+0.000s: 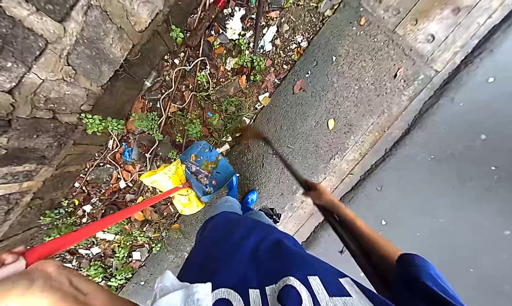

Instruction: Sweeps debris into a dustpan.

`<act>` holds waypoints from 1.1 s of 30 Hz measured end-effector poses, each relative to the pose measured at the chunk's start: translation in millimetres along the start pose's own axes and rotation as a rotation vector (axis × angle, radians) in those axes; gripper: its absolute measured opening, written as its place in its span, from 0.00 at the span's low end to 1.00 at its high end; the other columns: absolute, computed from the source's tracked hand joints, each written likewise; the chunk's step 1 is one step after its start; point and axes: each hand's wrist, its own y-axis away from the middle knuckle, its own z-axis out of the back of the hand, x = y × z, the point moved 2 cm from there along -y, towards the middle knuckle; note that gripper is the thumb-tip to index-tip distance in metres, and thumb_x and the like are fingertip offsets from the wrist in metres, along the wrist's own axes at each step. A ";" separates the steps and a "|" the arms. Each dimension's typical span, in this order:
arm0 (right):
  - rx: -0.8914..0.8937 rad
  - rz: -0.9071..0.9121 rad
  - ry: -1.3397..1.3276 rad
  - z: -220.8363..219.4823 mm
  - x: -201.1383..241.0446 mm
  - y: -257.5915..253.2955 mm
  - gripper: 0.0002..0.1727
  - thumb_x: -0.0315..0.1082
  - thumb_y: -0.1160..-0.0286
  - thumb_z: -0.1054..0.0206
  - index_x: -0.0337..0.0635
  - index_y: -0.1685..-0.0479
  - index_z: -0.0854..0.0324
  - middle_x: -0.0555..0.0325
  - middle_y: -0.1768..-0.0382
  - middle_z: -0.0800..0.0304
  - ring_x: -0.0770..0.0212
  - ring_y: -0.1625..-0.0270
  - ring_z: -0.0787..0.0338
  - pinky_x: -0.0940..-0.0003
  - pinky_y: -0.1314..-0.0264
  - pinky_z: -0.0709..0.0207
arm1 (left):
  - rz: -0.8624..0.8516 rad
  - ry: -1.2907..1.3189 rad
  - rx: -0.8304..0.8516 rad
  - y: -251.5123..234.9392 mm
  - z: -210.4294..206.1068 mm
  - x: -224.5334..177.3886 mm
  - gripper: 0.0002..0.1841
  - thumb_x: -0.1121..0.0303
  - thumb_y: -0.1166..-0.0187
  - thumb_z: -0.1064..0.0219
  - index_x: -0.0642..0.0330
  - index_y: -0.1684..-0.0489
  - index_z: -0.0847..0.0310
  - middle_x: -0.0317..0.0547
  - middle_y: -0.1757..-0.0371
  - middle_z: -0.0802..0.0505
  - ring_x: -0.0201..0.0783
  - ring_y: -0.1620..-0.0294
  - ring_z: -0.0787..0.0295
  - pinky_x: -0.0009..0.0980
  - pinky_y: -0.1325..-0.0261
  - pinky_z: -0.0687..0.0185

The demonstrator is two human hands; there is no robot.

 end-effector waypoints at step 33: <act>0.039 -0.379 0.316 15.1 -24.2 106.0 0.36 0.34 0.21 0.31 0.48 0.11 0.35 0.27 0.40 0.12 0.25 0.38 0.12 0.22 0.39 0.25 | 0.035 0.070 0.333 -24.2 -116.9 78.4 0.18 0.83 0.15 0.65 0.61 0.77 0.35 0.35 0.88 0.28 0.31 0.86 0.25 0.25 0.74 0.17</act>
